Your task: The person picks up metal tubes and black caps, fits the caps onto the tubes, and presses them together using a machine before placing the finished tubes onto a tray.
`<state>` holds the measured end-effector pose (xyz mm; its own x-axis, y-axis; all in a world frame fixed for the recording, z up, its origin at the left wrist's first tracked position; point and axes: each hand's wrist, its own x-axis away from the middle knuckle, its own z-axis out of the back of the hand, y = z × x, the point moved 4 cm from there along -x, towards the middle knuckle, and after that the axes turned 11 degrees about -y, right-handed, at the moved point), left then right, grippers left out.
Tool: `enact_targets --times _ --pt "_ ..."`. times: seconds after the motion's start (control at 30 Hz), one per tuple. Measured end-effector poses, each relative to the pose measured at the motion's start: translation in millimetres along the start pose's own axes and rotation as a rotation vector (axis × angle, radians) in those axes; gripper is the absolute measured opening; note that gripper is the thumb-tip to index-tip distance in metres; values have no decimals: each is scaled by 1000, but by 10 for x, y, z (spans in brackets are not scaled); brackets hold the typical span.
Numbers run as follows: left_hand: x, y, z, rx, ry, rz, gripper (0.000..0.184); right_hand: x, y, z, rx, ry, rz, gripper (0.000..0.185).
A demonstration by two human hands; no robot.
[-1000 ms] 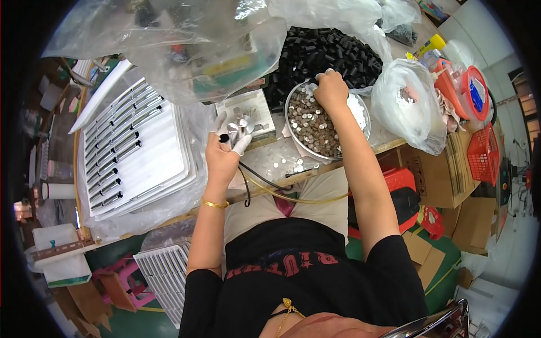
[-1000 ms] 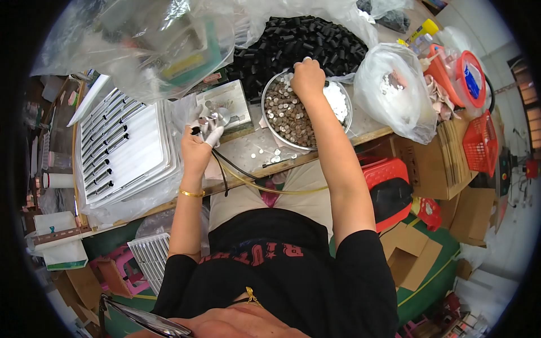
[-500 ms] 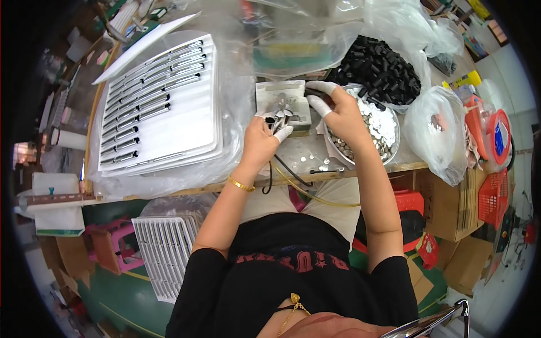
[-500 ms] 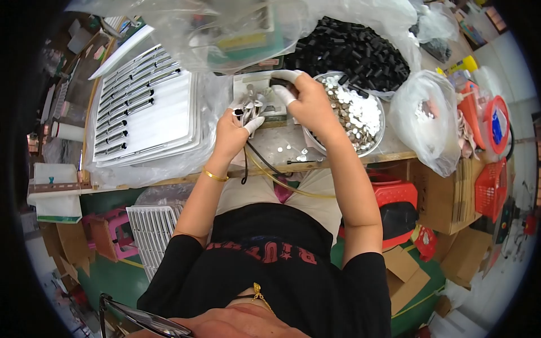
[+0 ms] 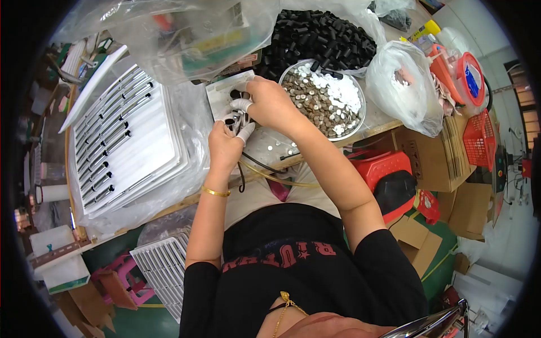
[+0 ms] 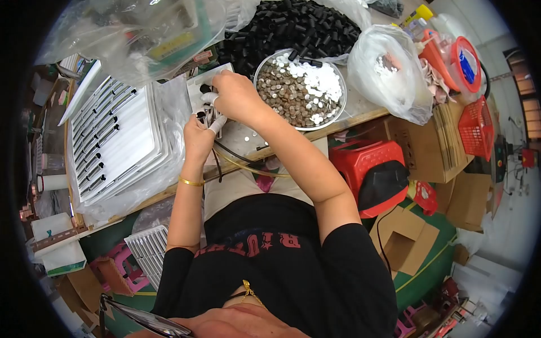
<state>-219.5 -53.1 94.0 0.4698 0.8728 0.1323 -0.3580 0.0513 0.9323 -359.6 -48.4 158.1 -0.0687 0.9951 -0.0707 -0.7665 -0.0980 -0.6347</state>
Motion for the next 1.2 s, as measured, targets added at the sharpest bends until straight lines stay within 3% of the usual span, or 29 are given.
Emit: enact_targets --times 0.17,0.2,0.23,0.27,0.3,0.33,0.37,0.43,0.53,0.67,0.83,1.2 --pt "90 80 -40 -83 14 4 46 279 117 36 -257 102 70 40" --pt "132 62 -40 173 39 -135 51 378 202 163 -263 124 53 41" --pt "191 43 -6 430 70 -272 56 495 439 224 -444 137 -121 35" --pt "256 -26 81 377 86 -230 59 615 649 399 -185 253 -126 26" --pt "322 -19 155 379 89 -227 59 759 1001 485 -134 311 -209 20" --pt "386 -14 228 320 99 -89 58 905 1121 641 -67 301 -427 17" --pt "420 -48 280 260 104 50 57 1026 1249 748 -15 270 -494 17" --pt "415 -129 268 301 103 35 57 1166 1471 786 7 284 -495 15" --pt "418 -64 167 295 85 -54 55 1217 1408 800 181 200 -259 13" --pt "437 18 52 342 69 -149 53 1279 1355 782 334 109 -234 12" --pt "421 -80 42 306 44 -81 53 1289 1308 697 364 155 -164 20" --pt "424 -86 14 324 43 -41 52 1216 1283 702 463 33 -141 15"
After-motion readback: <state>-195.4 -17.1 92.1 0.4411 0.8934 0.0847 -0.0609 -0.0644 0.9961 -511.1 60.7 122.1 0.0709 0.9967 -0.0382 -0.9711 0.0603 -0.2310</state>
